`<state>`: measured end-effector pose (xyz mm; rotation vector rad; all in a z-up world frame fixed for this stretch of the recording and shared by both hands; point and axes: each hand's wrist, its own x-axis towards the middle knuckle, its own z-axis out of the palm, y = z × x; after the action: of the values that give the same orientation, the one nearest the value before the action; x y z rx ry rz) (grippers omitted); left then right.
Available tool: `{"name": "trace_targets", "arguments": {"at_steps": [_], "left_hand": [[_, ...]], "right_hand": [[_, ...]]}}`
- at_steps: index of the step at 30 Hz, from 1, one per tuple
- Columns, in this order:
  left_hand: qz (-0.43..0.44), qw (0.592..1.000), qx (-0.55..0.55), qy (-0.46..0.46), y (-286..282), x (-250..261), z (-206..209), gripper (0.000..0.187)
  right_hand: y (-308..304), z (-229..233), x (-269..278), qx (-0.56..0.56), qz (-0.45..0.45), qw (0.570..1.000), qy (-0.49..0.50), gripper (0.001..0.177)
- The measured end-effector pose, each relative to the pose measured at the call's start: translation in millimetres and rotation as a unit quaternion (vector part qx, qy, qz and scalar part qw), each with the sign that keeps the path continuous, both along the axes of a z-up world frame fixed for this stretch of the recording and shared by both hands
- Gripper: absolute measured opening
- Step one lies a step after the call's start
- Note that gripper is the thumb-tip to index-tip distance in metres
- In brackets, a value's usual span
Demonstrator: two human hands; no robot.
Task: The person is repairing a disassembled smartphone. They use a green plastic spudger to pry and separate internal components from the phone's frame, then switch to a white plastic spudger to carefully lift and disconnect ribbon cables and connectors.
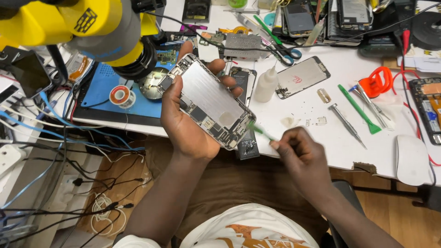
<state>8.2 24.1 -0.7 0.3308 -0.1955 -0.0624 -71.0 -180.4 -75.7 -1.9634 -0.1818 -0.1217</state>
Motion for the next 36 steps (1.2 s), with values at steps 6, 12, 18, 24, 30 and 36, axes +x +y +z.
{"name": "trace_targets", "arguments": {"at_steps": [6, 12, 18, 24, 30, 36], "left_hand": [[0.090, 0.996, 0.005, -0.003, -2, -4, 1, 0.059], [0.091, 0.994, -0.011, -0.056, -5, -6, -2, 0.064], [0.099, 0.987, -0.026, -0.127, -9, -15, -7, 0.061], [0.156, 0.967, 0.051, -0.195, -14, -19, -10, 0.073], [0.246, 0.926, 0.192, -0.212, -38, -28, -19, 0.087], [0.277, 0.913, 0.168, -0.247, 5, -24, -9, 0.082]], "right_hand": [[0, 3, -1, -0.055, 0.006, 0.998, 0.026, 0.013], [24, 42, -14, -0.129, 0.092, 0.986, -0.039, 0.017], [32, 47, -11, -0.024, 0.036, 0.997, -0.059, 0.018], [7, 38, -6, -0.119, 0.083, 0.989, 0.018, 0.017], [13, 66, -11, -0.061, -0.004, 0.994, -0.091, 0.017], [-19, 28, 12, -0.127, 0.093, 0.987, 0.035, 0.020]]}}
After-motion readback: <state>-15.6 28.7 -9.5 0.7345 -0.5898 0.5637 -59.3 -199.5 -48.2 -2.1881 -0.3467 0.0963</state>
